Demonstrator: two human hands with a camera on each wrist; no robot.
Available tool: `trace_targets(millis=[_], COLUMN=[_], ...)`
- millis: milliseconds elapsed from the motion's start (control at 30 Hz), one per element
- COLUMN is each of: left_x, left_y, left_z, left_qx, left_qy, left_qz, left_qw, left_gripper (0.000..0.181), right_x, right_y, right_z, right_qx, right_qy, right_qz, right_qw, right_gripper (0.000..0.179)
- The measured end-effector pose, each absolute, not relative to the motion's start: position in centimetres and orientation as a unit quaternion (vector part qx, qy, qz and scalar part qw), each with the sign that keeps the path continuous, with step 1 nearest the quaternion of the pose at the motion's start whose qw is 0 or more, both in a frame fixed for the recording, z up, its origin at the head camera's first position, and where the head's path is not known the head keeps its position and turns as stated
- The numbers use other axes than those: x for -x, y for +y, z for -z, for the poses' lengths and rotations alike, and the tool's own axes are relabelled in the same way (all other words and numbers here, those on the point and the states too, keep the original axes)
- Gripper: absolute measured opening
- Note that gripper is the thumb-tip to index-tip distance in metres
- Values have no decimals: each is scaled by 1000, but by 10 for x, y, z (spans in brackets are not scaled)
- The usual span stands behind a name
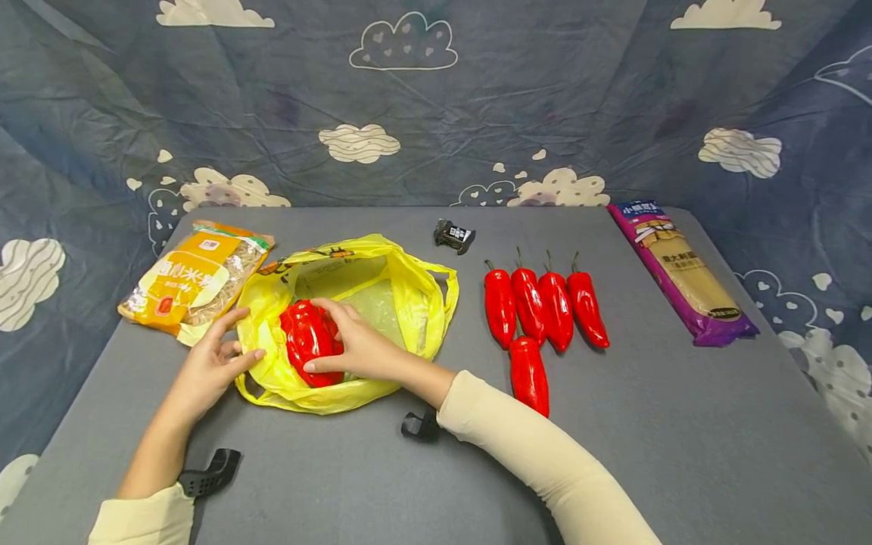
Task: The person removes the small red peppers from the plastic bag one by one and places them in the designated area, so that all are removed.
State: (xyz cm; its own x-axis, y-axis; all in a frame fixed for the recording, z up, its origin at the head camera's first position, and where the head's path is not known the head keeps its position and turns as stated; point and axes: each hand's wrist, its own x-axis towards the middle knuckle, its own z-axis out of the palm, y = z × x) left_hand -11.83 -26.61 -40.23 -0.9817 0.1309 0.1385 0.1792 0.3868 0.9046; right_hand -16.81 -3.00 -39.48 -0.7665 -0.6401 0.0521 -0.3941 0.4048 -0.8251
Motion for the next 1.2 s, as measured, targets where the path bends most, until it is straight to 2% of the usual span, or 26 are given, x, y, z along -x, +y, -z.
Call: trace_targets(millis=[233,433,667,800,967,1200], left_x=[116,115,115,114,115,115], left_y=[-267,-267,-267,-266,-265,-263], left_z=[401,401,402,402,402,401], left_qx=[84,86,81,82,80,79], left_qy=[-837,-832,-837,-837,-837,-842], left_qz=[541,547,542,540,541,534], left_qw=[21,19,18,19,22,16], left_gripper=[66,66,66,66,65,65], right_x=[169,171,168,160,147,121], right_y=[-45,-41,-24,-4,34,109], right_z=[390,386,373,360,344,333], right_qx=[269,278,289,301,311,255], right_qy=[855,869,876,866,844,821], right_qz=[424,396,374,391,436,509], right_qw=[129,106,95,83,27,-43], right_gripper=[81,67,64,63,62,62])
